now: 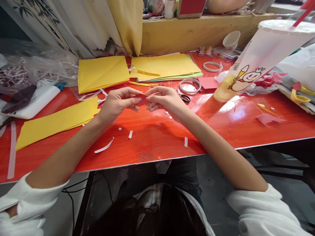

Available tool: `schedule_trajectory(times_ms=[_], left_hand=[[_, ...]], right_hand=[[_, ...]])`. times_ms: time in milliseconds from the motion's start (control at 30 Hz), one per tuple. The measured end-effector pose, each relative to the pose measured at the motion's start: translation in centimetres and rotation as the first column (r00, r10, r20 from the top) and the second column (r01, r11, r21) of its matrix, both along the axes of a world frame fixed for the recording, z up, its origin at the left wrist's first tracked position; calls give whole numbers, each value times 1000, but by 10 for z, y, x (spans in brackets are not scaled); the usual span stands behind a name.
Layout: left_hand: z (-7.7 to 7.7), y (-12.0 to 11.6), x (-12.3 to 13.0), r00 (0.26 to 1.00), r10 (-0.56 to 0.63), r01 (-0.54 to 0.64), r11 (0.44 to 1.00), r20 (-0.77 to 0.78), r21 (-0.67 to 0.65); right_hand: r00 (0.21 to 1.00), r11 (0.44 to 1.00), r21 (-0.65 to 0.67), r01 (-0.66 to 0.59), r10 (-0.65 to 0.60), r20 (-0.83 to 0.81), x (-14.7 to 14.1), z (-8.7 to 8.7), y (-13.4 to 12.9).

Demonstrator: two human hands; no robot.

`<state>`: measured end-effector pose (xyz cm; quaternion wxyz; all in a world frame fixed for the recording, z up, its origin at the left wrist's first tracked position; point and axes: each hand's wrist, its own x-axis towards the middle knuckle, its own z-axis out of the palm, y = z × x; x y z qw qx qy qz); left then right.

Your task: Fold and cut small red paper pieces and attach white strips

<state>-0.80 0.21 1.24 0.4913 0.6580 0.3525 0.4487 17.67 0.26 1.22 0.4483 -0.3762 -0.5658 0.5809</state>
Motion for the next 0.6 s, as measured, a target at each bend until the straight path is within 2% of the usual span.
schedule_trajectory(times_ms=[233, 467, 600], left_hand=[[3, -4, 3, 999, -8, 5, 995, -35, -103], [1, -4, 5, 996, 53, -44, 989, 65, -140], [0, -5, 5, 988, 79, -53, 981, 134, -187]], right_hand=[[998, 1000, 18, -21, 20, 52, 0, -2, 0], [999, 998, 58, -21, 18, 51, 3, 0, 1], [1000, 999, 32, -26, 25, 18, 4, 3, 1]])
